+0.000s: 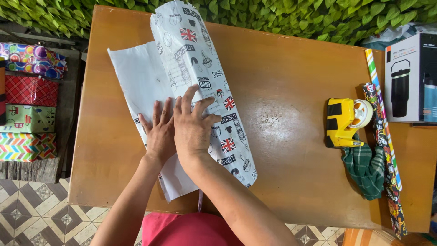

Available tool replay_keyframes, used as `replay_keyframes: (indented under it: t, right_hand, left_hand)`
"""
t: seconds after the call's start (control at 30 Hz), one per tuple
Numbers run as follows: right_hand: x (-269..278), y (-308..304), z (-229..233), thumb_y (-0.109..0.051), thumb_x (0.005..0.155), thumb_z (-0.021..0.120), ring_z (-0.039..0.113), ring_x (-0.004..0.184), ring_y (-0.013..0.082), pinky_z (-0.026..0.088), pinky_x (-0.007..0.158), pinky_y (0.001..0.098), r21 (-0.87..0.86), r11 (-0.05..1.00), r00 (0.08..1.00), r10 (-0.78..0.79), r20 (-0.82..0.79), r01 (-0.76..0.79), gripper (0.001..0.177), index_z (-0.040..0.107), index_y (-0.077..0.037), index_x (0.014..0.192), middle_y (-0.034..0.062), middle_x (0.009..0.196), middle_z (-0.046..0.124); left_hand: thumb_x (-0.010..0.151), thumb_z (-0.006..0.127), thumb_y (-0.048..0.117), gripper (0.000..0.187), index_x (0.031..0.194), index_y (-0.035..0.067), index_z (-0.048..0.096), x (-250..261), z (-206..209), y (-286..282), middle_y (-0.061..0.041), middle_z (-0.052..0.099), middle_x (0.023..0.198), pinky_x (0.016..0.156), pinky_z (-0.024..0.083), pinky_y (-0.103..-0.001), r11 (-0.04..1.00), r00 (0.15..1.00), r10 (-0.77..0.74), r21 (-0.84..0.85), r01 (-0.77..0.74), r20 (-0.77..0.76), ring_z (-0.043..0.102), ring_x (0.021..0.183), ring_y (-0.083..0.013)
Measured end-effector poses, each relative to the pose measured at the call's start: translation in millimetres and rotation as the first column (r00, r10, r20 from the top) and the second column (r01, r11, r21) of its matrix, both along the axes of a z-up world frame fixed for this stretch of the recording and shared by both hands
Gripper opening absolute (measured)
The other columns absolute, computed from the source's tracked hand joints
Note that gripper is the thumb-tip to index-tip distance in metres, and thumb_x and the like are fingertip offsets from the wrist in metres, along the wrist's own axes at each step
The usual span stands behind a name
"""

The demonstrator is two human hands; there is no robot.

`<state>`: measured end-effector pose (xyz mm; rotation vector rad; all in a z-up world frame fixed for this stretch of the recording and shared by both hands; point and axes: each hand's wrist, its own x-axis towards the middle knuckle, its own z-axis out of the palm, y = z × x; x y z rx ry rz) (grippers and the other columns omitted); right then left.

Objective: The person wraps a rectangular box with patterned wrapping paper on a wooden table. They fold the paper around the box, secure it with clear tape from a yellow dispenser, and fold the ends to complete the package.

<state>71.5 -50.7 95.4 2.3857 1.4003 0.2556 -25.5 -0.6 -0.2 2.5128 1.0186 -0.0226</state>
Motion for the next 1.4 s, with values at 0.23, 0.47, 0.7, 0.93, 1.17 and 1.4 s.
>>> replay_keyframes:
  t: [0.23, 0.47, 0.7, 0.93, 1.17, 1.4]
  right_hand:
    - [-17, 5, -6, -0.025, 0.084, 0.068, 0.055, 0.116, 0.0406, 0.061, 0.066, 0.0523, -0.143, 0.985, 0.968, 0.123, 0.217, -0.093, 0.058, 0.062, -0.013, 0.140, 0.0182, 0.151, 0.038]
    - [-20, 7, 7, -0.030, 0.087, 0.063, 0.055, 0.117, 0.0398, 0.061, 0.062, 0.0465, -0.272, 0.951, 0.967, 0.197, 0.162, -0.148, 0.052, 0.066, -0.004, 0.132, 0.0204, 0.148, 0.039]
    - [-24, 10, -2, -0.031, 0.088, 0.065, 0.054, 0.113, 0.0337, 0.056, 0.057, 0.0372, -0.190, 0.953, 0.930, 0.277, 0.240, -0.235, 0.053, 0.065, -0.008, 0.135, 0.0154, 0.145, 0.043]
    - [-41, 6, -5, -0.032, 0.089, 0.060, 0.059, 0.116, 0.0397, 0.063, 0.067, 0.0439, 0.047, 0.967, 0.964, 0.254, -0.083, -0.251, 0.071, 0.034, -0.027, 0.155, 0.0171, 0.147, 0.048]
    - [-9, -8, -11, -0.028, 0.090, 0.059, 0.058, 0.126, 0.0345, 0.060, 0.084, 0.0397, 0.199, 0.921, 0.855, 0.386, -0.346, -0.335, 0.075, 0.033, -0.017, 0.159, 0.0198, 0.157, 0.043]
    - [31, -44, -15, -0.016, 0.097, 0.063, 0.054, 0.142, 0.0238, 0.049, 0.111, 0.0396, 0.444, 0.820, 0.676, 0.559, -0.480, -0.362, 0.050, 0.057, -0.013, 0.147, 0.0077, 0.160, 0.049]
  left_hand:
    - [0.095, 0.055, 0.047, 0.075, 0.162, 0.031, 0.026, -20, -2, 8, -0.006, 0.013, 0.172, 0.109, -0.001, -0.082, 0.993, 0.984, 0.086, 0.095, -0.072, -0.156, 0.007, 0.157, -0.0388]
    - [0.083, 0.058, 0.055, 0.088, 0.161, 0.026, 0.028, -39, -6, 15, -0.008, 0.018, 0.169, 0.113, -0.001, -0.078, 0.992, 0.997, 0.036, 0.120, -0.027, -0.067, 0.011, 0.155, -0.0345]
    - [0.093, 0.059, 0.042, 0.071, 0.157, 0.021, 0.035, -48, -24, 11, -0.004, 0.029, 0.168, 0.127, 0.011, -0.058, 0.958, 0.978, -0.184, 0.204, 0.200, -0.098, 0.017, 0.158, -0.0313]
    - [0.091, 0.063, 0.035, 0.072, 0.155, 0.012, 0.038, -50, -13, 13, -0.017, 0.034, 0.162, 0.123, 0.024, -0.052, 0.984, 0.949, -0.174, 0.018, 0.175, 0.262, 0.027, 0.151, -0.0381]
    - [0.090, 0.059, 0.052, 0.081, 0.154, 0.006, 0.040, -54, -9, 14, -0.018, 0.043, 0.161, 0.127, 0.019, -0.059, 0.957, 0.893, -0.287, 0.134, 0.256, 0.347, 0.035, 0.153, -0.0355]
    - [0.089, 0.040, 0.082, 0.107, 0.157, -0.001, 0.033, -58, -11, 18, -0.021, 0.049, 0.154, 0.129, 0.013, -0.062, 0.956, 0.837, -0.042, -0.220, 0.192, 0.545, 0.043, 0.149, -0.0358]
